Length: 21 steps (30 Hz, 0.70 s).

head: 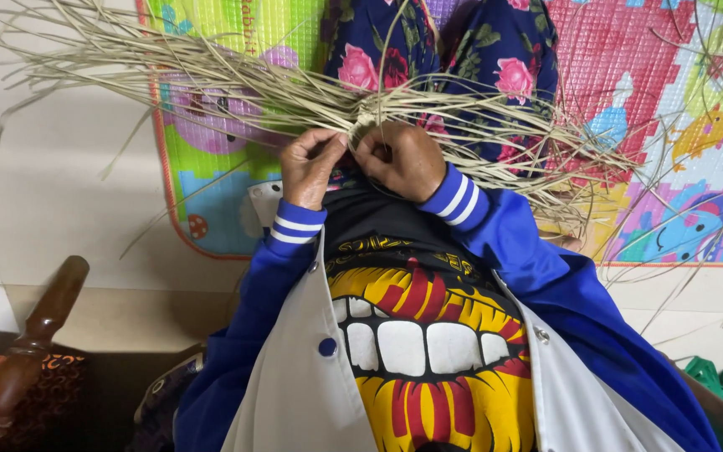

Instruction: Weaving long straw fibers together to create a bundle or craft item.

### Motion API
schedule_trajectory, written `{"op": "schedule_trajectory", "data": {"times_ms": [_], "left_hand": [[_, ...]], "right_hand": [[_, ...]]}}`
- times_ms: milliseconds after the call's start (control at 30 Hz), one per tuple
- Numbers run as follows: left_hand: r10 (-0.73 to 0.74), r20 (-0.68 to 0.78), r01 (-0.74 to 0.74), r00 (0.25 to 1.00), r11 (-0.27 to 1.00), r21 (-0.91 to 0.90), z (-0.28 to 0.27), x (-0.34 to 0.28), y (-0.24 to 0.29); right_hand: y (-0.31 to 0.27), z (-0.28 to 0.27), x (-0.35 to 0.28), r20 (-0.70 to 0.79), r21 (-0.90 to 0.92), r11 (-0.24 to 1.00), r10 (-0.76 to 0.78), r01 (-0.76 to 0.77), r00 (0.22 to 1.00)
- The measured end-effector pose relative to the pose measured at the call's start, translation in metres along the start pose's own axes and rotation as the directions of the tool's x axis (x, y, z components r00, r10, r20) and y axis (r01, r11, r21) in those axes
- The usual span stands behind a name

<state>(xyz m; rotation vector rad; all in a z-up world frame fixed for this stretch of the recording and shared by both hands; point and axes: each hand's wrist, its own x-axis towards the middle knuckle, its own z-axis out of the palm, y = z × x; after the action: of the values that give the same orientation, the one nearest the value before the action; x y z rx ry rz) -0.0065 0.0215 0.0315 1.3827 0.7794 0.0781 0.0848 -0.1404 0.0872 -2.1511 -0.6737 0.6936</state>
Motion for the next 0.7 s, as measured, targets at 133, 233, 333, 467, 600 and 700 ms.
{"op": "schedule_trajectory", "data": {"times_ms": [133,233,333,467,600,700], "left_hand": [[0.021,0.014,-0.021,1.000,0.999,-0.034,0.000,0.001,0.004],[0.019,0.042,-0.016,0.999,0.998,-0.062,0.000,0.000,0.003],[0.020,0.047,-0.016,0.999,0.997,-0.078,0.001,0.000,0.003],[0.027,0.044,-0.024,0.999,0.998,-0.058,-0.002,0.002,-0.002],[0.022,0.040,-0.019,0.999,0.998,-0.063,-0.002,-0.001,0.005],[0.071,0.039,-0.069,0.997,0.997,-0.044,-0.003,0.000,0.005]], "right_hand": [[0.000,-0.007,-0.001,-0.005,0.020,0.998,-0.055,0.055,0.998],[0.000,0.000,-0.001,0.000,0.042,0.998,-0.038,0.038,0.999],[0.001,0.006,0.003,-0.025,0.115,0.993,-0.007,0.010,1.000],[0.008,0.016,0.010,-0.036,0.185,0.981,0.075,-0.067,0.997],[0.001,0.014,0.012,-0.050,0.269,0.959,0.110,-0.093,0.993],[-0.003,0.013,0.013,-0.043,0.329,0.935,0.154,-0.132,0.987]]}}
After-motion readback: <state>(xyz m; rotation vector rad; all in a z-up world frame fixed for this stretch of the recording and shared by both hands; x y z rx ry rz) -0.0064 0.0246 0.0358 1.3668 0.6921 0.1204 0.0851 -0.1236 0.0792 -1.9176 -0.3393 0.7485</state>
